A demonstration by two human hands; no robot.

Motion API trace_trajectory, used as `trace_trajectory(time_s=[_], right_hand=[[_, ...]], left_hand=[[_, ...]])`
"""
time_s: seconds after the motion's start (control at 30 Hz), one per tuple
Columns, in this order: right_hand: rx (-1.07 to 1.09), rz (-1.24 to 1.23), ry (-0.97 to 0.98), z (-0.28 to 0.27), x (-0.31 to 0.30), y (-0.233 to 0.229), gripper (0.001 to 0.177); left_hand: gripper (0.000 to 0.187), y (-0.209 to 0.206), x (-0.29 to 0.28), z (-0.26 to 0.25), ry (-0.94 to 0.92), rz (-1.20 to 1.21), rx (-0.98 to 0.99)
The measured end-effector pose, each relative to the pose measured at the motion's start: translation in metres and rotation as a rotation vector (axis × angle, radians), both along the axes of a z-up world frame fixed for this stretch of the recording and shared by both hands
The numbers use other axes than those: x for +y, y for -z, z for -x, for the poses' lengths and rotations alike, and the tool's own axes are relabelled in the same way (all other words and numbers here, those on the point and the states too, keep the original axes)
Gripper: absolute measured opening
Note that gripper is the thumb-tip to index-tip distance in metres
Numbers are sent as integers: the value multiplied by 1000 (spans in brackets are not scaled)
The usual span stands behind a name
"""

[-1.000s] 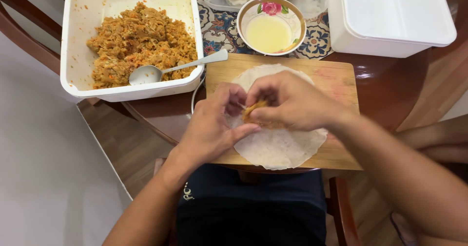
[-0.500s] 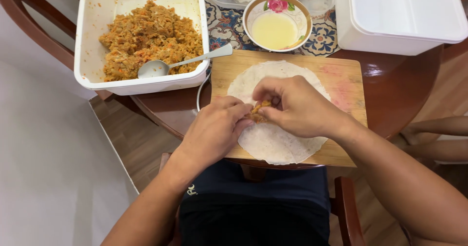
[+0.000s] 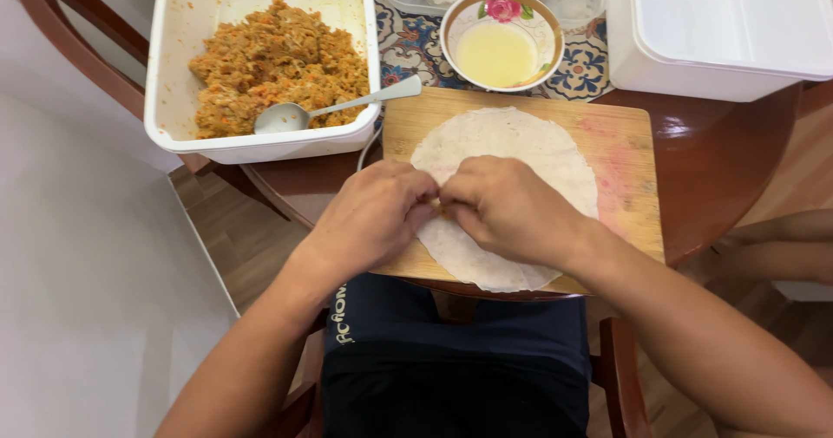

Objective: Making spring rolls by placing filling on a wrapper and rolling it up.

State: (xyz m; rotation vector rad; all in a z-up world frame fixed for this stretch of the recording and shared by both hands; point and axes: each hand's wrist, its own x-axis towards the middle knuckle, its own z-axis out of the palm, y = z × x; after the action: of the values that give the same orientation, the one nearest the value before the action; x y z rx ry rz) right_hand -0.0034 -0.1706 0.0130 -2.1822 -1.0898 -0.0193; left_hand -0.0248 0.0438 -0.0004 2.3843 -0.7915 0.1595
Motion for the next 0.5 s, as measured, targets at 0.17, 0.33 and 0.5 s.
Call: trace_trajectory(time_s=[0.17, 0.33, 0.5], right_hand=[[-92, 175, 25, 5, -2, 0, 13], [-151, 231, -42, 3, -12, -12, 22], [501, -43, 261, -5, -37, -11, 11]], left_hand=[[35, -8, -5, 3, -90, 65, 217], [45, 3, -14, 5, -55, 121, 57], [41, 7, -24, 1, 37, 130, 86]])
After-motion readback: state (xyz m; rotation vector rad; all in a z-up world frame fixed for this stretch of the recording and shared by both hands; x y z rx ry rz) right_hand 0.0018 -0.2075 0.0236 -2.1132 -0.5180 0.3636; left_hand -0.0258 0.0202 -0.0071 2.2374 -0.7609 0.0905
